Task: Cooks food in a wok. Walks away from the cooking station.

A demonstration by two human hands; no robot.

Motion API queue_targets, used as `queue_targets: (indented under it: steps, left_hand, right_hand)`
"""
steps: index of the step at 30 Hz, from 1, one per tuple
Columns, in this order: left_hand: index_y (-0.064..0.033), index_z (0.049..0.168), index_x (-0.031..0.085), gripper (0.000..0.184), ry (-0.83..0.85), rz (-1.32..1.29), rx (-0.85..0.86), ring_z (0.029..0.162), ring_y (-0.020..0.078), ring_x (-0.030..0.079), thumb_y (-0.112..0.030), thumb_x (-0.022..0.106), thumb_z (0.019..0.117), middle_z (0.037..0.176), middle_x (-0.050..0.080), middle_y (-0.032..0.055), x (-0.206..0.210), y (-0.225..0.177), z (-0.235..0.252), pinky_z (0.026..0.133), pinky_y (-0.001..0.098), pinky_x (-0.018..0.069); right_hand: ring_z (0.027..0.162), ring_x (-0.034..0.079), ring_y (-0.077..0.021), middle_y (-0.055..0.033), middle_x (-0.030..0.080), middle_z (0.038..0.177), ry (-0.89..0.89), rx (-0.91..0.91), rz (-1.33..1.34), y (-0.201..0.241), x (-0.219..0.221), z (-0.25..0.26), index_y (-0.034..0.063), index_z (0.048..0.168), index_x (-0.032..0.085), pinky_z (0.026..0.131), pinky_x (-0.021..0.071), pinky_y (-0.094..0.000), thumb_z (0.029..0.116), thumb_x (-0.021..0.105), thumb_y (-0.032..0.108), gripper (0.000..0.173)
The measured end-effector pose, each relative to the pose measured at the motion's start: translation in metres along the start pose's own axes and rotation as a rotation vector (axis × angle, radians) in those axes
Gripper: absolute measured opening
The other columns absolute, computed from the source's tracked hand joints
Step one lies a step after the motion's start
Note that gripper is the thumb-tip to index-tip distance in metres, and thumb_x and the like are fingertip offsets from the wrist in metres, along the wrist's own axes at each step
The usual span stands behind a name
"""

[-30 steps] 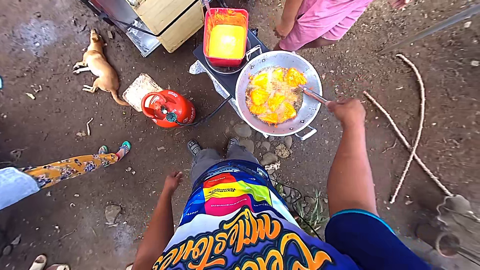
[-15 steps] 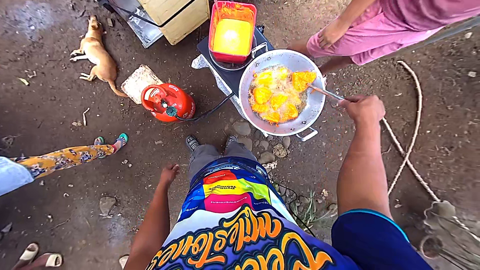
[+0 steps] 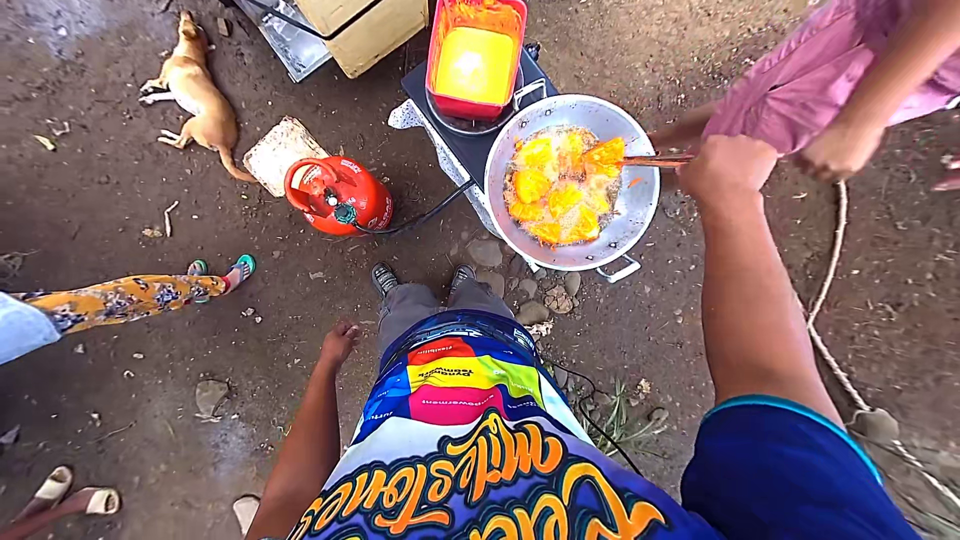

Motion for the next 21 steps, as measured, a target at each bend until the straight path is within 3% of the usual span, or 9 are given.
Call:
queue_targets:
  steps: [3, 9, 14, 17, 21]
  left_hand:
    - [-0.0049, 0.138, 0.058, 0.036, 0.001, 0.019, -0.015, 0.104, 0.0249, 0.070, -0.025, 0.052, 0.1091, 0.125, 0.069, 0.0157, 0.000, 0.011, 0.005, 0.091, 0.0446, 0.0563]
    - [-0.0057, 0.136, 0.059, 0.035, -0.001, 0.020, -0.024, 0.101, 0.0242, 0.070, -0.026, 0.052, 0.1093, 0.123, 0.069, 0.0141, 0.002, 0.016, 0.003, 0.088, 0.0445, 0.0568]
    - [-0.0052, 0.138, 0.058, 0.035, 0.007, 0.013, -0.016, 0.099, 0.0236, 0.070, -0.025, 0.051, 0.1094, 0.122, 0.069, 0.0148, 0.001, 0.009, 0.007, 0.086, 0.0430, 0.0571]
    - [-0.0048, 0.137, 0.059, 0.035, -0.001, 0.019, -0.001, 0.099, 0.0233, 0.071, -0.025, 0.051, 0.1094, 0.123, 0.069, 0.0150, -0.002, -0.002, 0.005, 0.087, 0.0428, 0.0571]
    - [-0.0045, 0.137, 0.059, 0.036, -0.003, 0.028, 0.017, 0.101, 0.0235, 0.070, -0.026, 0.052, 0.1093, 0.124, 0.069, 0.0150, -0.007, -0.009, 0.006, 0.089, 0.0433, 0.0566]
  right_hand:
    - [0.105, 0.062, -0.0607, -0.0393, 0.065, 0.108, -0.017, -0.005, -0.022, 0.000, -0.002, 0.006, -0.0095, 0.101, 0.068, 0.077, 0.0443, -0.0806, 0.0895, 0.070, 0.021, 0.033]
    - [0.104, 0.063, -0.0606, -0.0383, 0.066, 0.108, -0.021, 0.006, -0.031, 0.008, -0.016, -0.007, -0.0072, 0.105, 0.068, 0.076, 0.0455, -0.0792, 0.0920, 0.069, 0.025, 0.034]
    - [0.112, 0.059, -0.0627, -0.0397, 0.063, 0.118, -0.057, -0.017, 0.088, 0.013, -0.001, -0.009, -0.0102, 0.112, 0.066, 0.082, 0.0434, -0.0814, 0.0971, 0.065, 0.030, 0.043]
    - [0.117, 0.057, -0.0619, -0.0377, 0.063, 0.123, -0.038, -0.045, 0.112, 0.013, 0.020, -0.005, -0.0039, 0.122, 0.067, 0.084, 0.0434, -0.0819, 0.0961, 0.067, 0.026, 0.040]
    - [0.116, 0.059, -0.0604, -0.0367, 0.064, 0.121, -0.043, -0.022, 0.119, 0.007, 0.026, -0.012, -0.0022, 0.123, 0.067, 0.086, 0.0436, -0.0812, 0.0958, 0.068, 0.029, 0.041]
Point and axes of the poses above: each hand's wrist, its own z-axis towards the middle knuckle, its own x-axis out of the palm, y = z × x, the point moved 5 cm from there along z, towards the middle knuckle
